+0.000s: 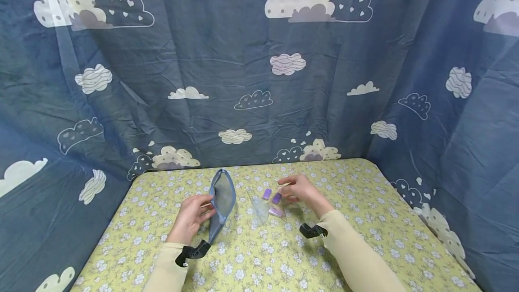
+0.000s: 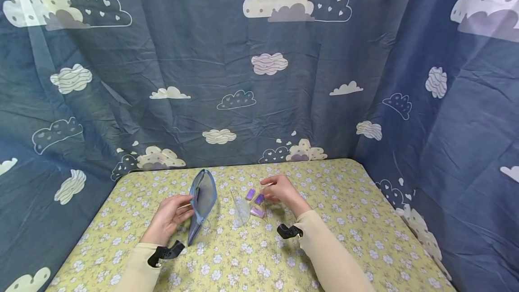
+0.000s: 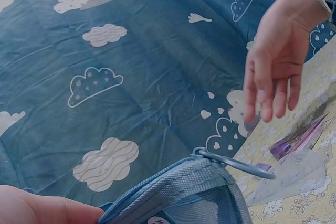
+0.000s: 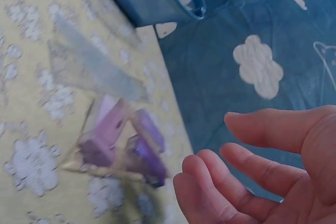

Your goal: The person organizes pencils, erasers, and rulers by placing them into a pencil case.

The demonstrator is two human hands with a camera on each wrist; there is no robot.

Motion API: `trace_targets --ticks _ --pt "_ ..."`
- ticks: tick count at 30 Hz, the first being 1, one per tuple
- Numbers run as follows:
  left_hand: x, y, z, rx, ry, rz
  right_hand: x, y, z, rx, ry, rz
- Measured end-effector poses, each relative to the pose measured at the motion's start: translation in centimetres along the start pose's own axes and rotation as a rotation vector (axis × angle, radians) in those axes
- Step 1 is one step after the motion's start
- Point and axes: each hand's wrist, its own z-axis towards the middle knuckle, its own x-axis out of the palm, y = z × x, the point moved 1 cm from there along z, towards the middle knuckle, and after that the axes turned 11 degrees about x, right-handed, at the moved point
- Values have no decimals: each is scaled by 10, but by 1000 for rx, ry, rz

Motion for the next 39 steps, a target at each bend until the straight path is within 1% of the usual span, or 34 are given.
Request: trace_targets --ticks 3,8,12,16,22,29,39 --pt "0 0 -1 -4 1 6 -1 -11 5 18 -28 -4" --pt "0 0 -1 3 11 1 -1 -26 9 44 -76 21" --pt "0 1 -1 9 19 -4 3 -32 8 54 -82 30" --pt "-1 2 0 8 24 -4 7 -34 5 51 -79 23" --pt "-1 2 0 1 2 -10 10 -38 5 42 -113 -8" --pt "-1 1 -2 4 -8 -8 11 -41 7 32 -101 -3" --pt "-1 -1 -1 9 1 -11 13 -42 10 19 -99 -20"
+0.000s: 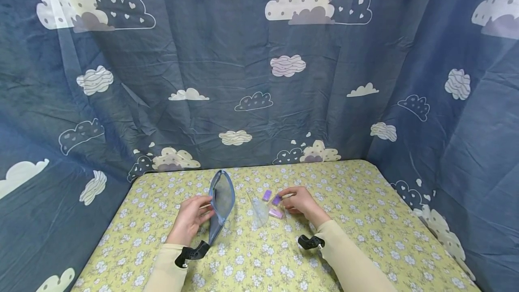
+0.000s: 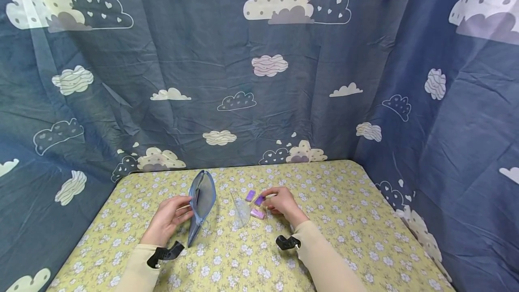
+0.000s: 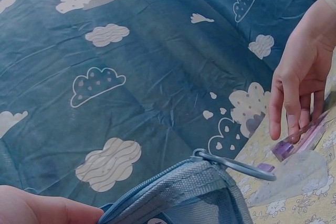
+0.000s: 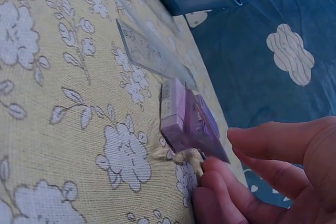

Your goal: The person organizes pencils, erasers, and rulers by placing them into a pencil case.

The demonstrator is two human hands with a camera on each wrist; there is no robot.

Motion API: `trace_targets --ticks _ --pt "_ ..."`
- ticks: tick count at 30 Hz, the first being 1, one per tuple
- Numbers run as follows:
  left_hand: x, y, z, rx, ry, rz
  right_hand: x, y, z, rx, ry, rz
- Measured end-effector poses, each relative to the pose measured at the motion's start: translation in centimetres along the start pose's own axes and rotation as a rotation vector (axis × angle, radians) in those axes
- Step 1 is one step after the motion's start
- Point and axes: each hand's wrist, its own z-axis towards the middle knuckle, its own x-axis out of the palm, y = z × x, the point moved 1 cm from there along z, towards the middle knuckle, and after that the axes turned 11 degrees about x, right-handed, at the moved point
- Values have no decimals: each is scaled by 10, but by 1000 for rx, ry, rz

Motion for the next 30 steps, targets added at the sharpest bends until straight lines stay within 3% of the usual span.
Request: trace_targets --ticks 30 --pt "-1 0 1 -1 -16 2 4 -2 -5 -13 10 2"
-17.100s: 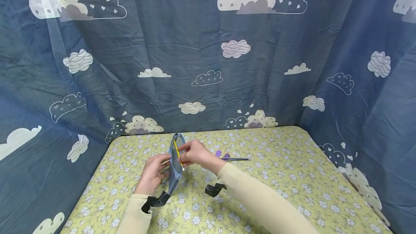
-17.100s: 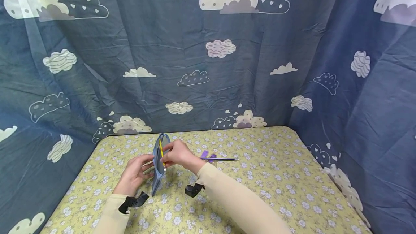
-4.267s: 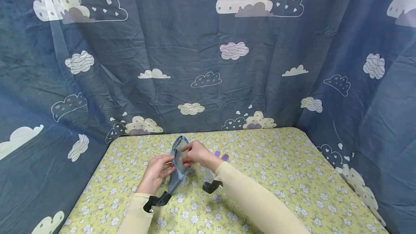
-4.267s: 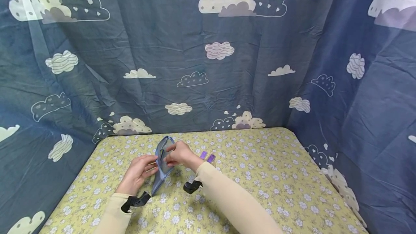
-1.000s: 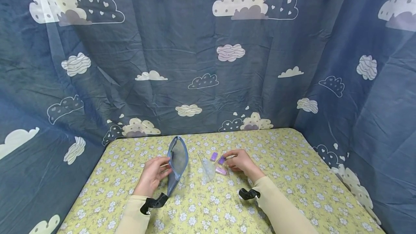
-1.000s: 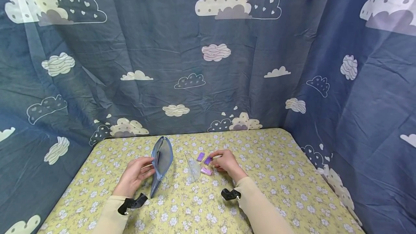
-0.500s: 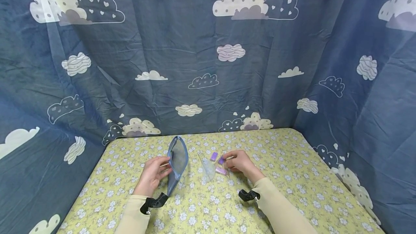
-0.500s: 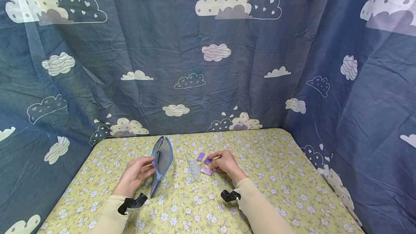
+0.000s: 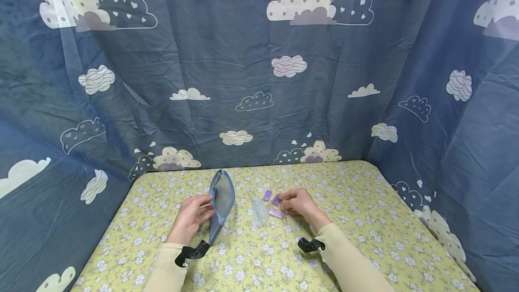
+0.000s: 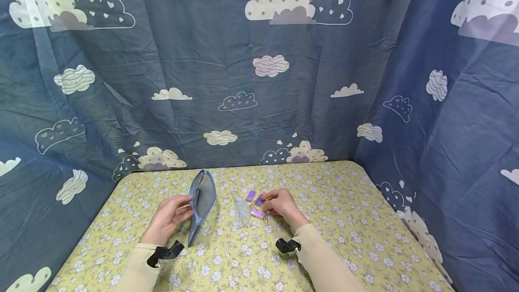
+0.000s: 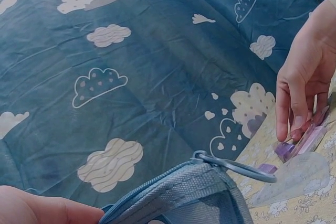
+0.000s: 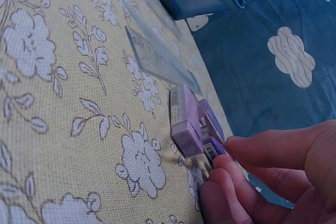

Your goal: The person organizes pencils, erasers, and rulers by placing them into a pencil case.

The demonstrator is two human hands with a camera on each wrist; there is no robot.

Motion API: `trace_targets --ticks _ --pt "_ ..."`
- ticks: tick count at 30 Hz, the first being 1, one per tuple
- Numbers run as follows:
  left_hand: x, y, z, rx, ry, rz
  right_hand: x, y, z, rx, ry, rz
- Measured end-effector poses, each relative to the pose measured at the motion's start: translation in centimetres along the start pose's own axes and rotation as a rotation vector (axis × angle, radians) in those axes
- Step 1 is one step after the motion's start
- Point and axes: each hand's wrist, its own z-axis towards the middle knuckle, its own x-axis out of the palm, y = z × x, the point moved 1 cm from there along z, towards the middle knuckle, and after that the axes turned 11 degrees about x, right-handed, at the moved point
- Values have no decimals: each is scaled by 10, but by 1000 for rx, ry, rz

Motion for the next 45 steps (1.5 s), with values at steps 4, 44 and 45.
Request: trace_targets --ticks 4,44,45 --pt "0 0 0 4 1 -1 0 0 -1 6 -13 7" --pt "0 -2 -2 0 9 -13 -3 18 -24 -29 117 186" --pt "0 -2 -2 1 12 -11 -3 17 -23 -30 116 188"
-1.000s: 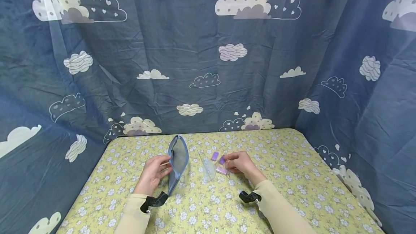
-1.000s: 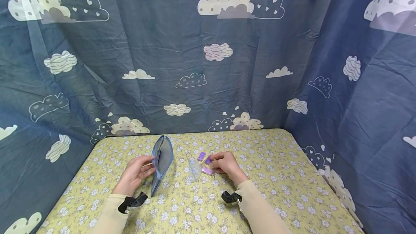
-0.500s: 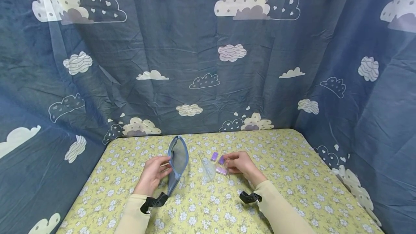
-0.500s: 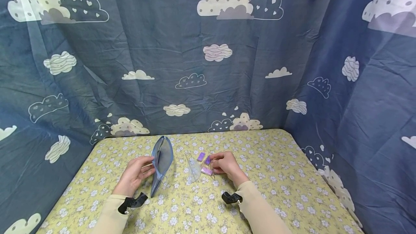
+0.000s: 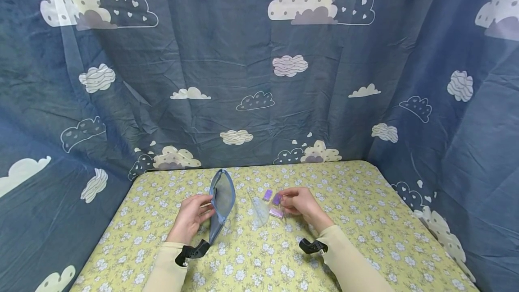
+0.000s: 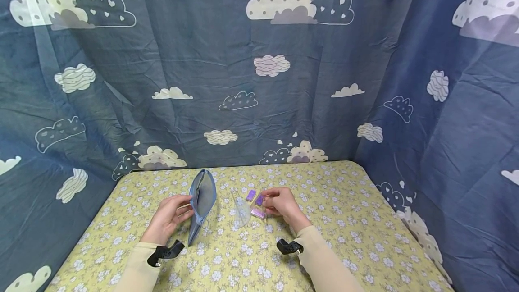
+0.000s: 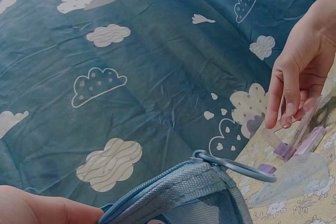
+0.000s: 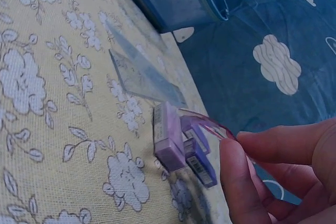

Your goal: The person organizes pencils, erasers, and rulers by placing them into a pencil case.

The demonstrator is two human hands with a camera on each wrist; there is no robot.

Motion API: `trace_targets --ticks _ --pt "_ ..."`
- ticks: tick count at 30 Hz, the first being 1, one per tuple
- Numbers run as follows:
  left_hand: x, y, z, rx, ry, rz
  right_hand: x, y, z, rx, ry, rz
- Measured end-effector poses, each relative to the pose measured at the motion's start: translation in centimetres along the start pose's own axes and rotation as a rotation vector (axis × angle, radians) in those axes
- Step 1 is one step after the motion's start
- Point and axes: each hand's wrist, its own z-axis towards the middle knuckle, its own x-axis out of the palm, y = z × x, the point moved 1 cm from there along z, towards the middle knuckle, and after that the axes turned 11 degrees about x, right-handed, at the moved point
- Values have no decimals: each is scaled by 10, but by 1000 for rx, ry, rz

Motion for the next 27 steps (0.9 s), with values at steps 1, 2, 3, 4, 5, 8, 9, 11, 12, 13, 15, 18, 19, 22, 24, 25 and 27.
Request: trace_targets --ticks 1,2,3,4,5,8,9,11,12,13,15,18,19,22,24,25,27 --pt "0 0 0 1 5 3 -1 -1 2 0 -2 8" --pt "0 0 0 1 8 3 -1 -3 5 1 -6 16" --pt "0 0 -1 1 8 4 -2 -5 8 -2 -11 23" --pt "0 -1 -1 0 5 3 -3 -7 11 -4 -14 30" --pt "0 -1 -1 0 4 3 -3 -9 13 -7 -18 33" --pt "0 0 0 -2 0 2 -2 -8 13 -17 -25 34" --pt "0 0 0 -2 0 4 -2 -8 12 -19 -25 34" --pt "0 0 0 -3 -2 4 -1 -6 11 -23 -24 35" --pt "0 0 0 -2 -5 3 0 -5 10 -26 -23 35" --pt "0 0 0 0 -2 9 0 -3 9 -25 -21 41" --pt "0 0 0 -1 -7 4 2 0 7 -32 -18 42" --pt "0 0 1 -2 -7 -3 5 6 4 -45 -11 52" --pt "0 0 1 -2 -5 -5 6 8 3 -48 -10 57" --pt "0 0 1 1 -2 -1 8 13 1 -60 -10 64" --pt "0 0 2 1 -3 2 10 16 0 -67 -10 64" --pt "-1 0 2 1 -2 6 10 17 0 -70 -9 61" --pt "-1 0 2 1 0 16 12 20 -1 -76 -6 63"
